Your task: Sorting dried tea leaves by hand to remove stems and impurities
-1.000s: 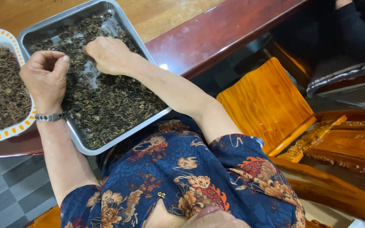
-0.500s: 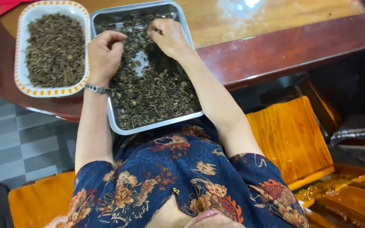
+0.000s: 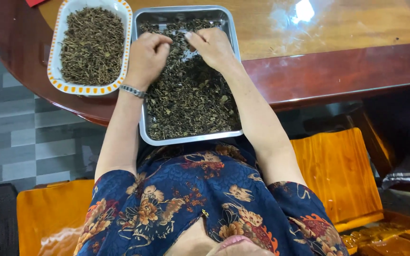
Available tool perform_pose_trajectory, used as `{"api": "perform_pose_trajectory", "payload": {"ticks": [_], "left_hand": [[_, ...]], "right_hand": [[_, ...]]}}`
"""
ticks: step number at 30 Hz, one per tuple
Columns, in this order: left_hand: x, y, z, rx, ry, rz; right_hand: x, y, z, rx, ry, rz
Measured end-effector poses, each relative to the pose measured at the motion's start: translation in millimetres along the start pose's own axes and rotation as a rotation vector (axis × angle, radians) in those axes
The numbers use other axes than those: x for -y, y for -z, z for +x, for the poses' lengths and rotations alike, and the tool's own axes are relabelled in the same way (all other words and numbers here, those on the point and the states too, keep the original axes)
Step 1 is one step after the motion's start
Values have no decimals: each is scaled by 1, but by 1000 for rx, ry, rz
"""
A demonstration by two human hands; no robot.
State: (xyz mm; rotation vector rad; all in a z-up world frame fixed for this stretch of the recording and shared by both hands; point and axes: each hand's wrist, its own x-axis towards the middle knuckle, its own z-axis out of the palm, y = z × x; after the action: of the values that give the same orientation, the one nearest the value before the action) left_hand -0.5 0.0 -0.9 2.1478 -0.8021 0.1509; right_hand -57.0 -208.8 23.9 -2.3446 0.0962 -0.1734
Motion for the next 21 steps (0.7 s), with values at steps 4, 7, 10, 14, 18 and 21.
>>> {"api": "perform_pose_trajectory", "payload": {"ticks": [4,7,10,14,18,21], "left_hand": [[13,-11,6,76,-30,145],[14,-18,9,97,-23,261],[10,-20,11,99,-89,352],[13,-24,15,137,-72,437],[31,-31,16,126,-97,501],[43,-33,12,92,-151,543]], "right_hand": [[5,3,-1,54,-49,8],[-3,-1,1,68,-77,-29],[-21,-10,7,3,-1,-91],[-36,-20,14,-37,108,-145],[-42,-25,17,-80,182,-181],[-49,-32,22,-141,211,-146]]}}
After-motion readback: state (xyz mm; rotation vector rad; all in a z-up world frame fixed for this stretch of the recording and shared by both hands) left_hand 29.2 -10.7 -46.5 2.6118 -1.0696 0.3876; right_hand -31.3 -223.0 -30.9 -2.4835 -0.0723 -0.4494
